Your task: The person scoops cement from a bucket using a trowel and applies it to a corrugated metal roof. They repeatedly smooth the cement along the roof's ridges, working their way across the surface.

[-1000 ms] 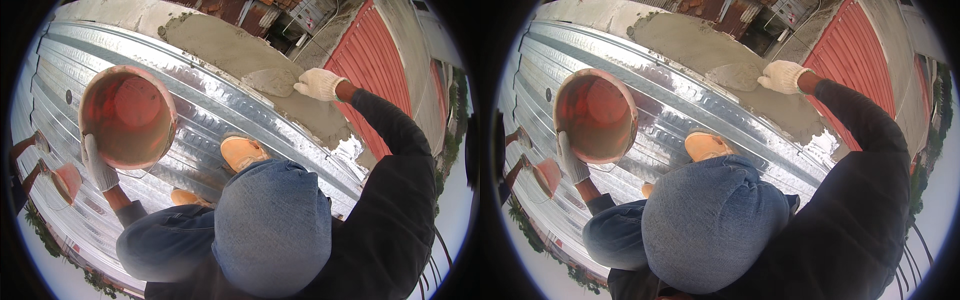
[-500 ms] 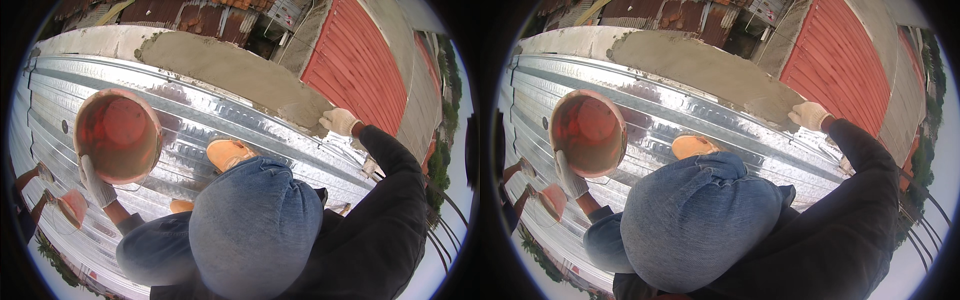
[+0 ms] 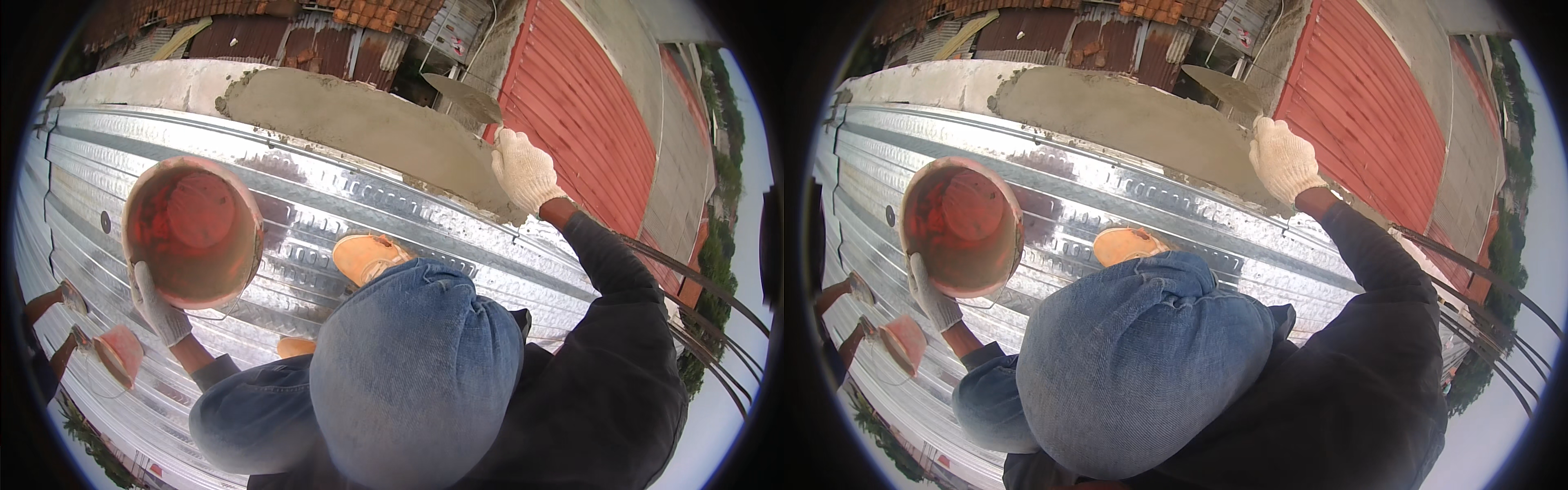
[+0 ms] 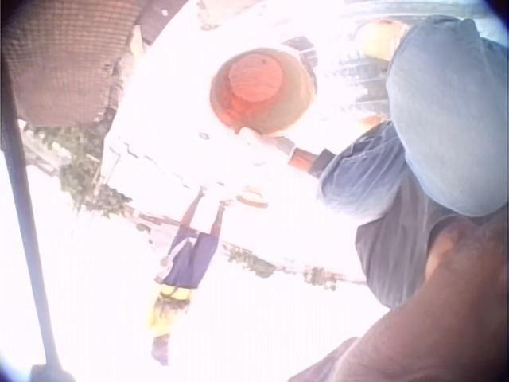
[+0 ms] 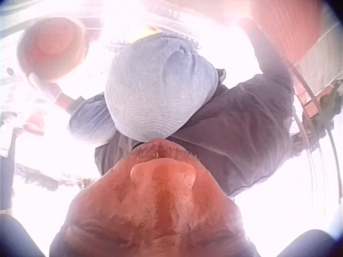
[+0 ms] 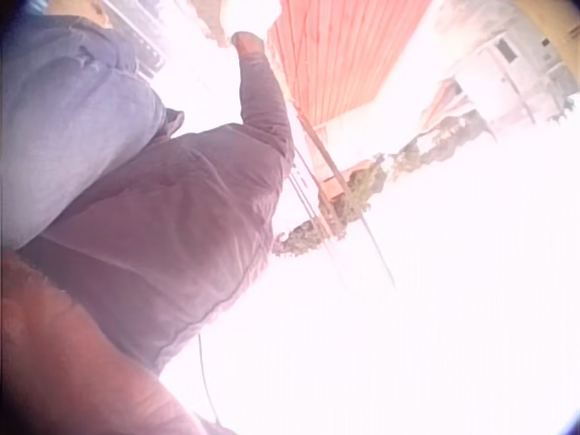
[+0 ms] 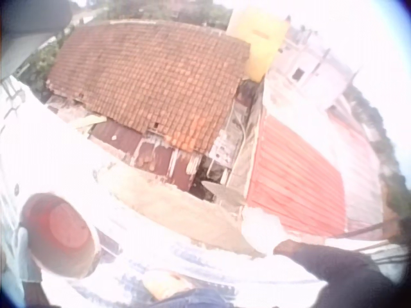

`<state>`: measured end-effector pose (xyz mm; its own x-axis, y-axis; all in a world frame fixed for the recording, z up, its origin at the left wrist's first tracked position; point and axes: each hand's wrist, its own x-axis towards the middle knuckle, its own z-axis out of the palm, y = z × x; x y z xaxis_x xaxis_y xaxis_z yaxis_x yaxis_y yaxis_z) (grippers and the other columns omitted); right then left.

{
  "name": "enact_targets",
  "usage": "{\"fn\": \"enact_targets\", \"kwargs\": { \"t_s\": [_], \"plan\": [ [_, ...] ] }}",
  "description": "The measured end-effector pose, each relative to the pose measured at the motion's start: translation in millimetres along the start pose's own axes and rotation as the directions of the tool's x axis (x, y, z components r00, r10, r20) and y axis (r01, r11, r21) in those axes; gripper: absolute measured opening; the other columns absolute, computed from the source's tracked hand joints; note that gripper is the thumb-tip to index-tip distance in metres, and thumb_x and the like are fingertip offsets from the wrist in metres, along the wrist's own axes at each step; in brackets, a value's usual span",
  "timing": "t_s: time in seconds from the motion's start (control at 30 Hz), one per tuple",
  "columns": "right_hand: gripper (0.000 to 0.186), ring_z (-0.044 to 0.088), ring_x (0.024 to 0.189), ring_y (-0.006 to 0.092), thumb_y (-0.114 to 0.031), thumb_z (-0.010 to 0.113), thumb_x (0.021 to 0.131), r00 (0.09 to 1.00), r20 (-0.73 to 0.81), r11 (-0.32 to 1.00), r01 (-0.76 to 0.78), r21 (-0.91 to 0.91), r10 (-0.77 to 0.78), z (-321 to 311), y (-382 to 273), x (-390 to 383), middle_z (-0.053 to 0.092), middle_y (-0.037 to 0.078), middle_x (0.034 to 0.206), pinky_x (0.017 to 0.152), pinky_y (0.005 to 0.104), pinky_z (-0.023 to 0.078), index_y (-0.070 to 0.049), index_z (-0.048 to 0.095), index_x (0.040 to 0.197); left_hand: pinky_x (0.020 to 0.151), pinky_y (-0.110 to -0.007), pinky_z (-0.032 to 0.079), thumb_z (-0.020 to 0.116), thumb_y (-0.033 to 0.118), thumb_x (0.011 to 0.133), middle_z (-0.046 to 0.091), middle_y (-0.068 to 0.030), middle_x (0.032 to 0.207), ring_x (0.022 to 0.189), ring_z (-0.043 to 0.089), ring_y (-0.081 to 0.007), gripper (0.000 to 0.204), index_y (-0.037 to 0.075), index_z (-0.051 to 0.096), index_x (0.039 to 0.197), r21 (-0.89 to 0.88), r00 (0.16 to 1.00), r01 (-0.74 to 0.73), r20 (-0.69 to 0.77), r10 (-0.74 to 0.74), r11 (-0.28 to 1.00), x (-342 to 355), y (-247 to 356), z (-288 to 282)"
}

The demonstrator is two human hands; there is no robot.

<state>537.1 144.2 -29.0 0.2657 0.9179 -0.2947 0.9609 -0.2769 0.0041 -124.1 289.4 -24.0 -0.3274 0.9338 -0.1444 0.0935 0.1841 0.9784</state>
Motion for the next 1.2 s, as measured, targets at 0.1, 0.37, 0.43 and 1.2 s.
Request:
{"fn": "enact_targets", "kwargs": {
  "t_s": [0.1,0.37,0.43,1.2],
  "plan": [
    [0.026,0.080,0.091,0.0425,-0.022,0.067,0.106,0.997,0.075,0.988,0.031,-0.150,-0.020,31,-10,10,0.076,0.020,0.103,0.074,0.0535,0.064,-0.004,0.062,0.124,0.112,-0.041,0.057,0.072,0.028,0.115,0.071,-0.0117,0.147,0.129,0.069,-0.0236,0.051,-0.001,0.066,0.156,-0.021,1.000,0.000,-0.008,-0.001,1.000,-8,-1,9],
    [0.019,0.084,0.089,0.0374,-0.012,0.068,0.103,0.976,0.198,0.927,-0.010,-0.374,0.091,52,29,-42,0.079,0.020,0.108,0.071,0.0448,0.068,0.000,0.067,0.118,0.110,-0.037,0.057,0.077,0.018,0.110,0.073,-0.0100,0.145,0.126,0.071,-0.0203,0.052,-0.002,0.065,0.156,-0.073,1.000,0.030,0.009,-0.029,0.997,-16,12,6],
    [0.026,0.081,0.105,0.0430,-0.017,0.066,0.107,0.914,0.305,0.927,-0.158,-0.340,0.268,33,47,-56,0.076,0.025,0.123,0.083,0.0526,0.067,-0.002,0.063,0.128,0.109,-0.036,0.057,0.081,0.012,0.104,0.073,-0.0096,0.145,0.127,0.072,-0.0202,0.055,-0.001,0.066,0.155,-0.087,0.999,-0.004,0.040,0.007,0.996,-12,23,43],
    [0.046,0.068,0.117,0.0229,-0.016,0.066,0.111,0.886,-0.082,0.683,0.407,0.607,-0.456,18,-235,74,0.074,0.018,0.129,0.109,0.0355,0.050,0.009,0.061,0.149,0.097,-0.054,0.064,0.057,-0.002,0.094,0.070,-0.0166,0.141,0.115,0.075,-0.0387,0.059,0.009,0.059,0.151,-0.427,-0.033,-0.377,-0.881,-0.473,0.822,-244,-177,-419]
  ]
}}
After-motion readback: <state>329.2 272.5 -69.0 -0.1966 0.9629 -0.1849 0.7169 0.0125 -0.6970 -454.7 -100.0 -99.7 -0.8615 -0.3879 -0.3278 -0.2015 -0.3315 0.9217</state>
